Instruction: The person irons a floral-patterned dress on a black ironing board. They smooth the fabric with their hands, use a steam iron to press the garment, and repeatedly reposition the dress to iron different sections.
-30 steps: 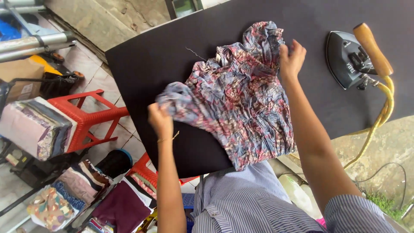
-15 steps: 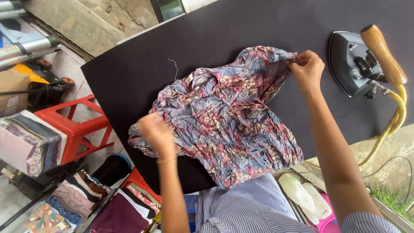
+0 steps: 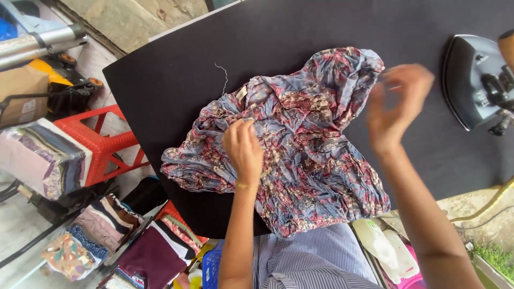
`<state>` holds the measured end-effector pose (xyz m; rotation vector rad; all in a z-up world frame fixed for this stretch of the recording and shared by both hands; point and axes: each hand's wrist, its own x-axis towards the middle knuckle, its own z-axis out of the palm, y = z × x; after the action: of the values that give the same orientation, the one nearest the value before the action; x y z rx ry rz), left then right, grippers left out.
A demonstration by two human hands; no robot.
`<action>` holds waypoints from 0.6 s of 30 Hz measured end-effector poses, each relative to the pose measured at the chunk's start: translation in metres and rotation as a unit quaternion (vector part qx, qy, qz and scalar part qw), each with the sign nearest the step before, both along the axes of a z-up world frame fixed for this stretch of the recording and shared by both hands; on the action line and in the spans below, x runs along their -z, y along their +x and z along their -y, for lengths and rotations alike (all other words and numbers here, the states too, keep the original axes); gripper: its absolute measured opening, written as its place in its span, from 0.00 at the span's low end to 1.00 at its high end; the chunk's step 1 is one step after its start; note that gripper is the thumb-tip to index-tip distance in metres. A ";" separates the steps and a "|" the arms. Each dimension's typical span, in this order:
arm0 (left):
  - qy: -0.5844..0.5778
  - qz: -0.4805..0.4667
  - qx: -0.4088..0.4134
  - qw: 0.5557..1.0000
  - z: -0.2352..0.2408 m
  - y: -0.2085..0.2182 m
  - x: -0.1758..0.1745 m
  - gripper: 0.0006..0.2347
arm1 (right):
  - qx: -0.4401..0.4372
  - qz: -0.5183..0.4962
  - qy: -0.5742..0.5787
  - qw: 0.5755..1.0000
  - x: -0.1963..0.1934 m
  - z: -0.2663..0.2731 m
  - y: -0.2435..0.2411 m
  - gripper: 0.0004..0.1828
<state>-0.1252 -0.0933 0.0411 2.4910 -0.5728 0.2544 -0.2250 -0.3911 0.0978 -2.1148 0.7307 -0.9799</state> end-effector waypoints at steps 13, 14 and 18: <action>0.154 -0.018 0.195 0.969 -0.084 0.057 0.003 0.05 | -0.495 -0.476 -0.290 0.667 0.037 -0.055 0.111 0.09; 0.156 -0.002 0.212 0.965 -0.085 0.063 0.001 0.02 | -0.505 -0.457 -0.303 0.666 0.038 -0.044 0.116 0.06; 0.094 -0.052 0.252 0.962 -0.095 0.072 -0.016 0.04 | -0.593 -0.451 -0.078 0.662 -0.014 -0.031 0.134 0.05</action>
<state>-0.0536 0.0015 0.0572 2.4132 -1.2012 -0.1319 -0.0913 -0.3600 0.1122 -2.4443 -0.4640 0.8078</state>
